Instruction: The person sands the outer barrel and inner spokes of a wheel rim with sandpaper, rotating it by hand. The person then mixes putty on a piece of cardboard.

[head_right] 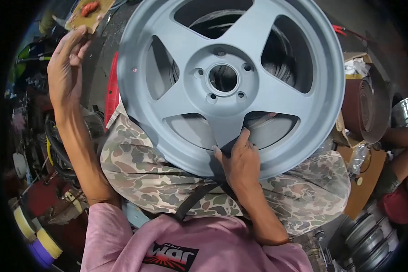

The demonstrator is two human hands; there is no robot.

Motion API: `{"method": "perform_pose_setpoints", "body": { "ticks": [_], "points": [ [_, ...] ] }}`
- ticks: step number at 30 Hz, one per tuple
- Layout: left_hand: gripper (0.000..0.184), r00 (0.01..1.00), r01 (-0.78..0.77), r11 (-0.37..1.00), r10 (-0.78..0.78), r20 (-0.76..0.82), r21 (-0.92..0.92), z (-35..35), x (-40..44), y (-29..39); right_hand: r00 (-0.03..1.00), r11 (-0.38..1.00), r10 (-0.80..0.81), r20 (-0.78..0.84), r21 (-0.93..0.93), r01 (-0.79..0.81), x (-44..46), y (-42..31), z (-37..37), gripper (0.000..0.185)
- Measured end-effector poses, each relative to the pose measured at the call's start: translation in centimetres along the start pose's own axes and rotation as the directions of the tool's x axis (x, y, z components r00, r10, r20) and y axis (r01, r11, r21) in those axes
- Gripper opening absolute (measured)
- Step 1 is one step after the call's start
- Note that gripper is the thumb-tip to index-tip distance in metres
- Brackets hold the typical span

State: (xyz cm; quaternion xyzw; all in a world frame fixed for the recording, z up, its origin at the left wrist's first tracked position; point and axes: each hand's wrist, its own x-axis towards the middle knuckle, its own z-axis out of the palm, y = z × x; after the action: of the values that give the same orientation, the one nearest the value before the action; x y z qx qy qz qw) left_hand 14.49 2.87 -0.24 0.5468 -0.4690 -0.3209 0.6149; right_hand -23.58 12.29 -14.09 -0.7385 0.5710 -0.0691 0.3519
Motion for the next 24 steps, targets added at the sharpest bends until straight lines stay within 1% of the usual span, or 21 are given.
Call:
{"method": "perform_pose_setpoints", "body": {
  "ticks": [1,2,3,4,5,6,8,9,10,12,13,14,16,17,18,20,21,22,24],
  "points": [
    [0.025,0.998,0.038,0.999,-0.038,-0.040,0.012,-0.1,0.1,-0.2,0.991,0.996,0.086,0.107,0.021,-0.089,0.3,-0.4,-1.0,0.072],
    [0.026,0.994,0.074,0.997,-0.072,-0.079,0.025,0.3,0.3,-0.3,0.989,0.993,0.097,0.114,0.050,-0.103,0.3,-0.3,-1.4,0.072],
    [0.027,0.979,0.116,0.987,-0.094,-0.181,0.114,0.8,0.3,-0.2,0.994,0.997,0.048,0.097,0.050,-0.053,0.3,0.2,-1.7,0.073],
    [0.027,0.981,0.126,0.982,-0.102,-0.164,0.140,0.8,0.4,-0.4,0.997,0.999,-0.002,0.081,0.048,-0.002,0.3,0.5,-1.9,0.074],
    [0.027,0.971,0.139,0.980,-0.107,-0.216,0.142,0.4,0.6,-0.6,0.999,0.998,-0.044,0.024,0.051,0.043,0.3,0.5,-2.6,0.069],
    [0.027,0.957,0.151,0.978,-0.109,-0.269,0.141,0.0,0.7,-0.8,0.999,0.997,-0.035,0.027,0.074,0.033,0.4,0.4,-3.2,0.069],
    [0.027,0.962,0.141,0.977,-0.096,-0.256,0.162,-0.8,0.9,-1.1,0.999,0.995,-0.033,-0.015,0.089,0.034,0.6,0.4,-4.4,0.059],
    [0.027,0.965,0.131,0.978,-0.089,-0.245,0.160,-1.4,1.0,-1.1,0.990,0.992,-0.054,-0.129,0.110,0.068,0.5,0.5,-4.8,0.045],
    [0.027,0.969,0.118,0.981,-0.079,-0.235,0.155,-1.6,1.0,-0.9,0.990,0.991,-0.044,-0.131,0.120,0.060,0.6,0.4,-5.3,0.045],
    [0.028,0.969,0.107,0.981,-0.067,-0.240,0.159,-1.8,1.0,-0.7,0.987,0.954,0.001,-0.159,0.296,0.046,0.8,0.1,-6.2,0.034],
    [0.029,0.963,0.107,0.980,-0.061,-0.261,0.166,-1.7,0.9,-0.6,0.975,0.931,-0.043,-0.219,0.346,0.119,1.1,0.2,-6.1,0.023],
    [0.029,0.958,0.103,0.980,-0.051,-0.284,0.173,-1.6,0.8,-0.3,0.974,0.931,-0.040,-0.225,0.345,0.118,1.0,-0.1,-6.2,0.023],
    [0.029,0.959,0.086,0.986,-0.043,-0.280,0.143,-1.2,0.8,0.1,0.998,0.845,0.025,-0.054,0.534,0.008,0.8,-0.8,-6.4,0.019],
    [0.029,0.959,0.077,0.990,-0.041,-0.280,0.116,-0.9,0.7,0.2,1.000,0.815,0.009,-0.008,0.580,-0.002,0.6,-0.9,-6.4,0.019],
    [0.029,0.959,0.074,0.991,-0.041,-0.281,0.109,-0.6,0.5,0.3,1.000,0.818,0.009,-0.012,0.575,-0.001,0.4,-1.2,-6.2,0.019],
    [0.029,0.960,0.044,0.994,-0.013,-0.281,0.104,0.4,0.4,0.7,0.996,0.699,0.025,0.084,0.711,-0.078,0.1,-1.7,-5.7,0.022],
    [0.029,0.964,0.024,0.997,-0.005,-0.266,0.069,0.3,0.4,0.8,0.997,0.664,0.008,0.073,0.746,-0.060,0.2,-1.9,-5.3,0.025],
    [0.029,0.963,0.018,0.998,-0.002,-0.268,0.057,0.6,0.3,1.0,0.998,0.672,0.008,0.065,0.739,-0.054,0.2,-2.3,-5.1,0.025],
    [0.029,0.968,-0.030,0.998,0.041,-0.249,0.050,1.5,-0.2,1.3,0.998,0.539,-0.037,0.049,0.842,-0.022,0.3,-3.0,-4.9,0.028]
  ]
}}
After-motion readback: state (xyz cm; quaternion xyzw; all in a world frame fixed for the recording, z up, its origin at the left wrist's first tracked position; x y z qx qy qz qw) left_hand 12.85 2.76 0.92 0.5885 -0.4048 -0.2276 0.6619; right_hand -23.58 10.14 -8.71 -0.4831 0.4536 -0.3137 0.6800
